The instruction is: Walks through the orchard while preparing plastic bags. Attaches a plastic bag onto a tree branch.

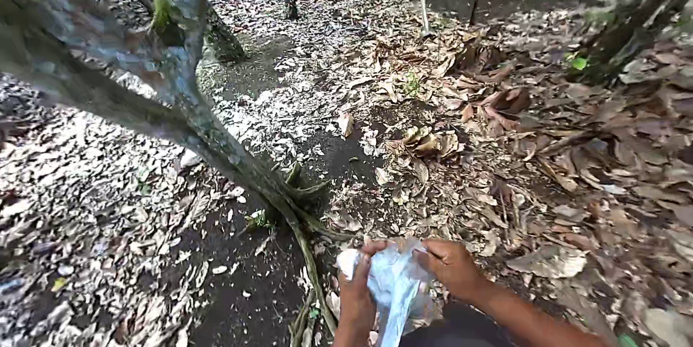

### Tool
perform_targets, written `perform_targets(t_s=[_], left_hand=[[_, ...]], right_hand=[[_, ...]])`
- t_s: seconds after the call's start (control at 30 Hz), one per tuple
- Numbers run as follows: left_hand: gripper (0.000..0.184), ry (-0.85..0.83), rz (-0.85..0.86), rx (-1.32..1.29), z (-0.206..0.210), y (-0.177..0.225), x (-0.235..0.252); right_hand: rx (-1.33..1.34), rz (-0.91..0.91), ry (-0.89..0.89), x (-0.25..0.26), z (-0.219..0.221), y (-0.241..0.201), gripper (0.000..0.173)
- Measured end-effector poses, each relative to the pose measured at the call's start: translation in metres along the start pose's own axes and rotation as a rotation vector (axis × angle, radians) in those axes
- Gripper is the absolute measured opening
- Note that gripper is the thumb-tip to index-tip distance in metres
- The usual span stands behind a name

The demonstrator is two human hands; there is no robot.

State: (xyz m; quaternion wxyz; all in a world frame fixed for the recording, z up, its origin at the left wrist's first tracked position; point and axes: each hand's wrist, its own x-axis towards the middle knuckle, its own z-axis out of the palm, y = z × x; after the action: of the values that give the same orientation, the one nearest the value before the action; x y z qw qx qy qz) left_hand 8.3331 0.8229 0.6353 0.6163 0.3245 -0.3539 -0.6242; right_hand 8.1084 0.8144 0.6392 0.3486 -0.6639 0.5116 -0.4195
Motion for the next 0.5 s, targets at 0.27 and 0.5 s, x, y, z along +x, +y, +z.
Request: perform_targets(t_s=[0.27, 0.5], left_hand=[[0.011, 0.093, -0.11, -0.156, -0.045, 0.03, 0.189], [0.013, 0.027, -0.055, 0.109, -0.09, 0.002, 0.431]], right_hand=[[0.443, 0.198, 0.242, 0.182, 0.007, 0.05, 0.014], [0.415, 0.175, 0.18, 0.425, 0.005, 0.155, 0.013]])
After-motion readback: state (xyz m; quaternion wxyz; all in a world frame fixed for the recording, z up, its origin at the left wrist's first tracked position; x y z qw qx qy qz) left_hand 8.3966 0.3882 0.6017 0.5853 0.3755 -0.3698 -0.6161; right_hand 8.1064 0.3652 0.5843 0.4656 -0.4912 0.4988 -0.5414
